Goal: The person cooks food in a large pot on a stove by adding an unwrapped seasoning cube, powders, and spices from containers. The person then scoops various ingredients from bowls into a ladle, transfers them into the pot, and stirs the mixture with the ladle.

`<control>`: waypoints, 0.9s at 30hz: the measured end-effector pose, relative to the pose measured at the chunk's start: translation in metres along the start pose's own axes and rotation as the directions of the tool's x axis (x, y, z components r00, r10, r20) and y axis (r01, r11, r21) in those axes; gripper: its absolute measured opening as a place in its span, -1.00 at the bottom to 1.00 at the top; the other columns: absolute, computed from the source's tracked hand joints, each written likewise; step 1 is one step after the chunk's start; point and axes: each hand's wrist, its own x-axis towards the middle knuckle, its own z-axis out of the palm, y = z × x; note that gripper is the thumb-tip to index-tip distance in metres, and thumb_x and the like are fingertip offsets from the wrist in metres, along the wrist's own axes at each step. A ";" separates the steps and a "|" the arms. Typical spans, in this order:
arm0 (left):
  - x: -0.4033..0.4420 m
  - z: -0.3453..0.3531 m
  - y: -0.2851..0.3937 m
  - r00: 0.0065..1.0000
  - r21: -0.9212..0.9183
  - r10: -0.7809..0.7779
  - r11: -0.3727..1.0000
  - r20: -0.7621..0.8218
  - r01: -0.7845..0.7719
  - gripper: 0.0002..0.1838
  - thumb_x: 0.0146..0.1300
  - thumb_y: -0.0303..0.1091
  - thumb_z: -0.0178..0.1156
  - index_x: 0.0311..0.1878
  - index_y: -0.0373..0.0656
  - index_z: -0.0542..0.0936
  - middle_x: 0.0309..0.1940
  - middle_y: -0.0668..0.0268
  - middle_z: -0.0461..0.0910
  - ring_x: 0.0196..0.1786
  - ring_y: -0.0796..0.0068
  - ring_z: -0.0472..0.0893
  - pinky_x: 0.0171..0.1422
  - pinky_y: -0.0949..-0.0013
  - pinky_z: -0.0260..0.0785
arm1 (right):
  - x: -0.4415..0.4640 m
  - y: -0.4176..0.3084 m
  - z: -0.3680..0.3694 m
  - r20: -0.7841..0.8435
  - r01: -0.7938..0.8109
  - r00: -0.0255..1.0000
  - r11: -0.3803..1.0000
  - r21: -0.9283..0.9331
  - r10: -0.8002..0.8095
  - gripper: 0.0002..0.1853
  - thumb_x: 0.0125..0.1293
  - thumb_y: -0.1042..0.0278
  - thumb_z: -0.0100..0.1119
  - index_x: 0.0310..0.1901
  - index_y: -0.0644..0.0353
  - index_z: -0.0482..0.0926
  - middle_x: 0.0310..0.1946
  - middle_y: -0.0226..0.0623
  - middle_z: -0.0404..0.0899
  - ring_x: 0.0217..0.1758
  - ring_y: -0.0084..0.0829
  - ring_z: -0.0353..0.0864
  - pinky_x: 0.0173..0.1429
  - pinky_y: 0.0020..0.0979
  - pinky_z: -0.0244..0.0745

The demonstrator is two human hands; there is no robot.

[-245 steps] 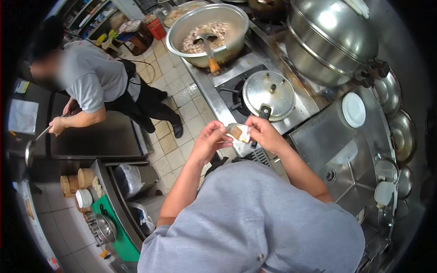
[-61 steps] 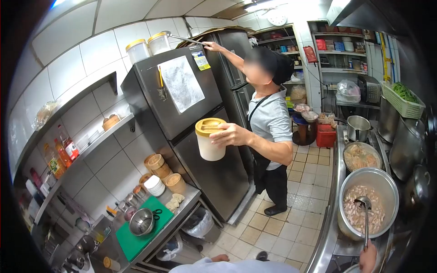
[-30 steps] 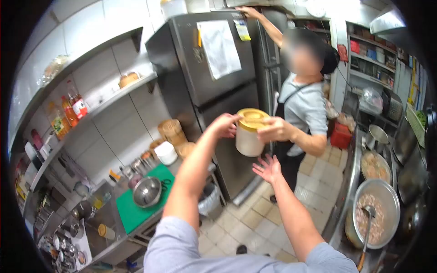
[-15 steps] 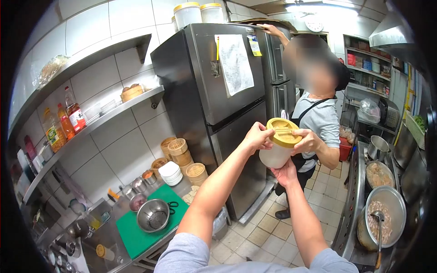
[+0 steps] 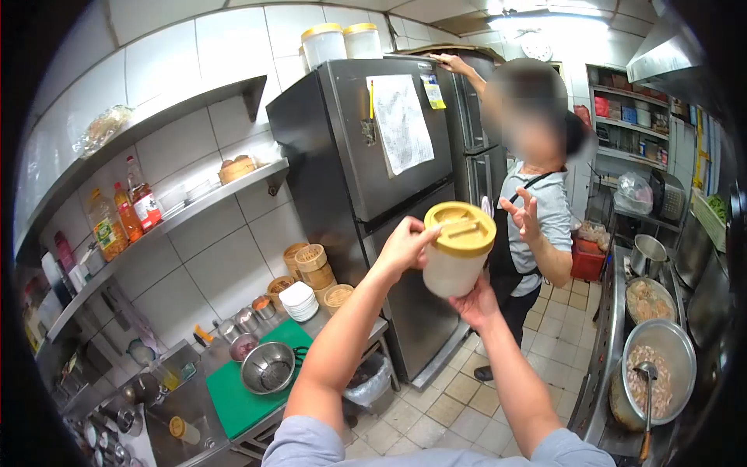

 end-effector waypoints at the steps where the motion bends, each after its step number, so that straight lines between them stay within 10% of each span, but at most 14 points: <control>1: -0.019 -0.004 -0.002 0.998 0.058 0.066 0.996 -0.013 -0.066 -0.55 0.26 -0.01 0.22 -0.09 -0.23 0.41 -0.53 0.44 0.40 -0.59 0.71 0.40 -0.56 0.55 0.31 | -0.003 0.005 -0.008 0.023 -0.060 0.998 0.998 -0.005 0.060 -0.39 0.32 -0.25 -0.05 0.17 0.11 0.39 -0.02 -0.20 0.59 -0.14 -0.25 0.69 -0.26 -0.27 0.72; 5: -0.063 -0.033 -0.091 0.994 -0.369 0.044 0.926 -0.100 -0.078 -0.62 0.35 0.00 0.09 0.05 -0.07 0.51 -0.42 0.54 0.40 -0.41 0.75 0.41 -0.32 0.62 0.31 | -0.029 0.039 -0.017 0.031 -0.206 0.978 0.977 0.045 0.205 -0.39 0.32 -0.27 -0.08 0.17 0.06 0.40 0.00 -0.22 0.57 -0.09 -0.26 0.66 -0.20 -0.23 0.70; 10: -0.162 -0.016 -0.205 0.950 -0.789 -0.311 0.574 0.040 0.221 -0.28 0.24 0.42 -0.16 0.31 0.16 0.25 0.20 0.24 0.41 0.27 0.12 0.38 0.29 -0.15 0.15 | -0.050 0.096 -0.031 0.081 -0.386 0.921 0.921 0.059 0.381 -0.38 0.34 -0.29 -0.13 0.18 0.07 0.38 -0.01 -0.25 0.57 -0.15 -0.27 0.67 -0.19 -0.22 0.69; 13: -0.201 0.005 -0.217 0.969 -0.873 -0.182 0.430 0.167 0.231 -0.04 0.12 0.59 -0.35 0.44 0.13 0.10 0.39 0.19 0.19 0.34 0.01 0.28 0.30 -0.30 0.09 | -0.063 0.134 -0.027 0.053 -0.510 0.859 0.859 0.028 0.509 -0.39 0.37 -0.27 -0.17 0.19 0.07 0.36 -0.02 -0.23 0.57 -0.17 -0.28 0.67 -0.19 -0.23 0.68; 19: -0.252 -0.008 -0.181 0.998 -0.977 0.058 0.212 0.001 -0.011 -0.04 0.09 0.45 -0.10 0.46 0.04 0.08 0.40 0.15 0.14 0.36 -0.09 0.21 0.28 -0.31 0.12 | -0.062 0.185 0.016 -0.020 -0.648 0.750 0.727 -0.229 0.662 -0.42 0.41 -0.24 -0.21 0.18 0.08 0.35 -0.11 -0.12 0.58 -0.22 -0.25 0.67 -0.21 -0.32 0.64; 21: -0.264 -0.034 -0.197 0.986 -0.999 0.163 0.016 0.039 0.036 -0.03 0.08 0.43 -0.05 0.46 0.04 0.05 0.42 0.11 0.09 0.40 -0.12 0.16 0.31 -0.38 0.07 | -0.052 0.187 0.053 -0.133 -0.545 0.736 0.465 -0.698 0.664 -0.49 0.46 -0.13 -0.22 0.12 0.14 0.39 -0.18 -0.11 0.59 -0.28 -0.29 0.68 -0.27 -0.38 0.64; 24: -0.278 -0.079 -0.213 0.976 -0.966 0.087 0.150 -0.200 -0.212 -0.03 0.10 0.43 -0.06 0.48 0.09 -0.01 0.47 0.13 -0.01 0.47 -0.12 0.04 0.39 -0.46 -0.14 | -0.019 0.207 0.083 -0.048 -0.245 0.769 0.224 -0.943 0.638 -0.58 0.49 0.01 -0.23 0.05 0.13 0.50 -0.30 -0.23 0.64 -0.41 -0.48 0.65 -0.36 -0.42 0.61; 26: -0.289 -0.111 -0.224 0.972 -0.952 0.061 0.196 -0.228 -0.236 -0.02 0.09 0.43 -0.01 0.48 0.11 -0.02 0.47 0.16 -0.01 0.45 -0.12 0.10 0.34 -0.46 -0.03 | 0.005 0.221 0.091 0.307 0.321 0.936 -0.063 -0.945 0.171 -0.65 0.43 0.18 -0.09 0.04 0.22 0.53 -0.19 -0.05 0.65 -0.17 -0.15 0.67 -0.05 -0.22 0.54; 27: -0.292 -0.123 -0.223 0.966 -0.941 0.068 0.218 -0.251 -0.260 -0.01 0.07 0.44 0.01 0.48 0.11 -0.01 0.46 0.15 0.02 0.44 -0.12 0.11 0.33 -0.46 -0.01 | 0.002 0.215 0.129 0.314 0.314 0.949 -0.015 -0.949 -0.026 -0.65 0.41 0.24 -0.07 0.08 0.27 0.50 -0.16 0.03 0.61 -0.03 -0.03 0.59 0.08 -0.23 0.46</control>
